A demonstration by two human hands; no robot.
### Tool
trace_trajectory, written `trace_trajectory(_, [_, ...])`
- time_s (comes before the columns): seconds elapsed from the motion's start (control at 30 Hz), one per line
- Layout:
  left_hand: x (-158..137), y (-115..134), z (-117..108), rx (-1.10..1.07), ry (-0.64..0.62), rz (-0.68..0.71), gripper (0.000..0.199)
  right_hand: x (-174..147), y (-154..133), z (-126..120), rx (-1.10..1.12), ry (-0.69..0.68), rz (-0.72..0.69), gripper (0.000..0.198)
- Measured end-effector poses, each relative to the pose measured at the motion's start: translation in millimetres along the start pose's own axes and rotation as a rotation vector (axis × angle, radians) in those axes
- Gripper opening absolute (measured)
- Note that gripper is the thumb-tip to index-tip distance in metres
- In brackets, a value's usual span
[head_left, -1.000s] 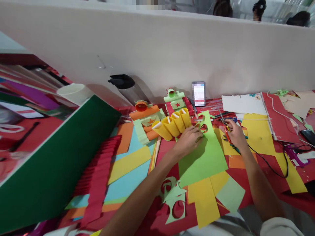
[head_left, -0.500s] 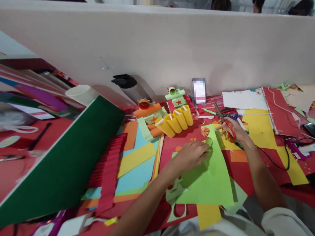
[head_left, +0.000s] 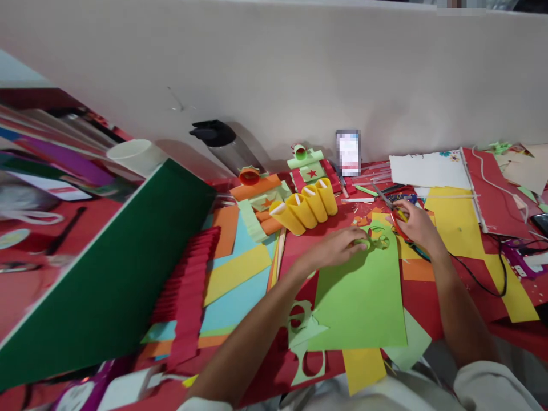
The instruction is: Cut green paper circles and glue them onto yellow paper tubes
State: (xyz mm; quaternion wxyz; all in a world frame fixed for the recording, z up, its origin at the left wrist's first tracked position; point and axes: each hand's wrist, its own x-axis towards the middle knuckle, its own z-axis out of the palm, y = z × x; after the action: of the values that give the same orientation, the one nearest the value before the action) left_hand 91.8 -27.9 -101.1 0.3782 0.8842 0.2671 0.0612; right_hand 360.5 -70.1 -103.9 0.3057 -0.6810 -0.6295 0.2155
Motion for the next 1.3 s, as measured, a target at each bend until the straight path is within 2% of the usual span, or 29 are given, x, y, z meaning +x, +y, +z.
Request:
trace_trajectory(0.07, [10, -9, -7, -0.028, 0.027, 0.005, 0.035, -1, -1, -8, -0.132, 0.055, 0.018, 0.032])
trace_trajectory(0.13, [24, -19, -12, -0.047, 0.069, -0.062, 0.032, -2, -1, -17, -0.221, 0.078, 0.046, 0.032])
trace_trajectory(0.2, [41, -27, -13, -0.043, 0.053, -0.101, 0.024, -3, 1, -26, -0.279, 0.089, 0.070, 0.033])
trace_trajectory(0.27, [59, -33, -11, -0.011, 0.038, -0.104, 0.026, -4, 7, -34, -0.333, 0.095, 0.068, 0.033])
trace_trajectory(0.37, [81, -37, -4, 0.083, -0.017, -0.077, 0.039, -5, 22, -46, -0.392, 0.054, 0.007, 0.035])
trace_trajectory(0.43, [90, -37, 0, 0.141, -0.040, -0.076, 0.037, -7, 34, -53, -0.420, -0.008, -0.029, 0.038])
trace_trajectory(0.67, [96, -29, -2, 0.154, -0.050, -0.107, 0.039, -18, 76, -66, -0.602, -0.124, -0.057, 0.043])
trace_trajectory(0.9, [96, -19, -5, 0.189, -0.029, -0.073, 0.014, -26, 94, -67, -0.671, -0.164, 0.003, 0.052])
trace_trajectory(0.97, [92, -20, -7, 0.169, -0.017, -0.069, 0.009, -26, 90, -67, -0.694, -0.160, 0.021, 0.048])
trace_trajectory(1.07, [82, -24, -12, 0.044, 0.025, -0.082, 0.010, -25, 67, -64, -0.673, -0.060, 0.041, 0.034])
trace_trajectory(1.1, [78, -24, -14, -0.022, 0.042, -0.081, 0.013, -24, 54, -60, -0.607, -0.016, 0.032, 0.030])
trace_trajectory(1.17, [71, -24, -18, -0.162, 0.070, -0.059, 0.019, -21, 27, -47, -0.354, 0.004, -0.006, 0.041])
trace_trajectory(1.23, [65, -23, -21, -0.270, 0.089, -0.027, 0.025, -18, 1, -28, -0.064, -0.097, -0.039, 0.054])
trace_trajectory(1.3, [60, -21, -24, -0.331, 0.114, -0.015, 0.030, -14, -16, -7, 0.095, -0.185, -0.074, 0.055])
